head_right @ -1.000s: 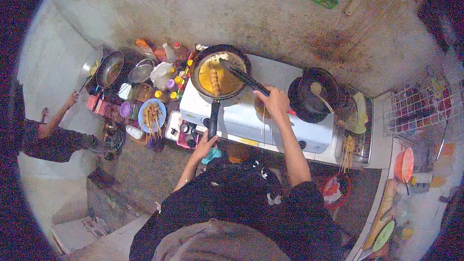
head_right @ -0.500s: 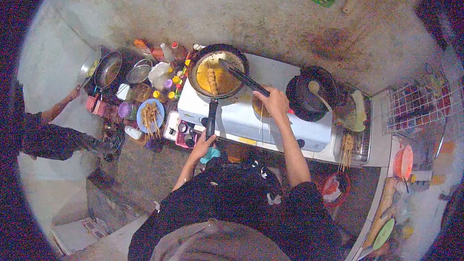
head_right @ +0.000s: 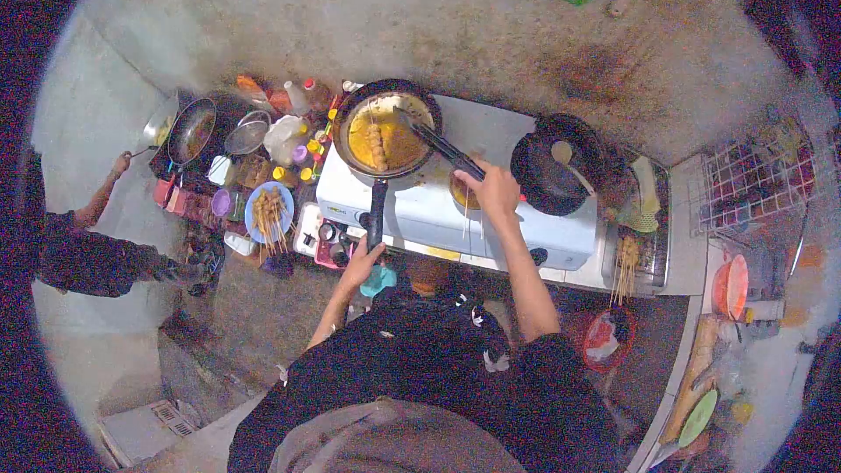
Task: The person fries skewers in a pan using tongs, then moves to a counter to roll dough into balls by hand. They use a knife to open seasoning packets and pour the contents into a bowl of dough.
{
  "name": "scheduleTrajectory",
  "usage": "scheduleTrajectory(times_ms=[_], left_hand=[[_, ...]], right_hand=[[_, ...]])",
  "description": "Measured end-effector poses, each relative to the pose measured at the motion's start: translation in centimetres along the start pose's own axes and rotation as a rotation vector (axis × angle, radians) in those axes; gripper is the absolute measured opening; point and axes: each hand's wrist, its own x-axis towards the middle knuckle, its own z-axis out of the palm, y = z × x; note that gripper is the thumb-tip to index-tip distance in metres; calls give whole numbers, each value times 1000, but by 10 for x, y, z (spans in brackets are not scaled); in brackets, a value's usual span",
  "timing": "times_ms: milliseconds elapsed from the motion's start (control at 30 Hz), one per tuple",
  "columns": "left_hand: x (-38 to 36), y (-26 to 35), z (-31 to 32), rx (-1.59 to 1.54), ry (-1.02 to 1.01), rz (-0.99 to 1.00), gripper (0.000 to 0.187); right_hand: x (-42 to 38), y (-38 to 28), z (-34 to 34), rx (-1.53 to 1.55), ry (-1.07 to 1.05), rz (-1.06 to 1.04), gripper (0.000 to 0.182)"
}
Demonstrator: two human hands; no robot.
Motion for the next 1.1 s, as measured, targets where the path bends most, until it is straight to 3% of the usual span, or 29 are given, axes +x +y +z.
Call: scheduleTrajectory(times_ms=[200, 267, 367, 500, 567, 633, 900, 1100], left_hand=[[-2, 1, 5, 20, 15, -31, 38], [-5, 5, 10, 67, 142, 27, 42], [-4, -1, 12, 68, 174, 9, 47], [-5, 0, 17, 60, 224, 12, 50], [-4, -4, 18, 159, 275, 101, 49], [-4, -4, 19, 77, 253, 22, 49], [-6, -1, 22, 128, 310, 60, 41], [-7, 1, 20, 77, 250, -25, 34]], right_hand=[[-8, 9, 1, 3, 31, -21, 41], [-9, 13, 2, 20, 8, -11, 41], [-11, 25, 10, 45, 72, -25, 40], [-15, 25, -3, 77, 7, 1, 45], [-14, 34, -2, 72, 13, -26, 46], [-14, 41, -2, 74, 19, -53, 47], [-18, 38, -19, 50, -33, -31, 50], [-22, 37, -20, 80, 8, -46, 46]])
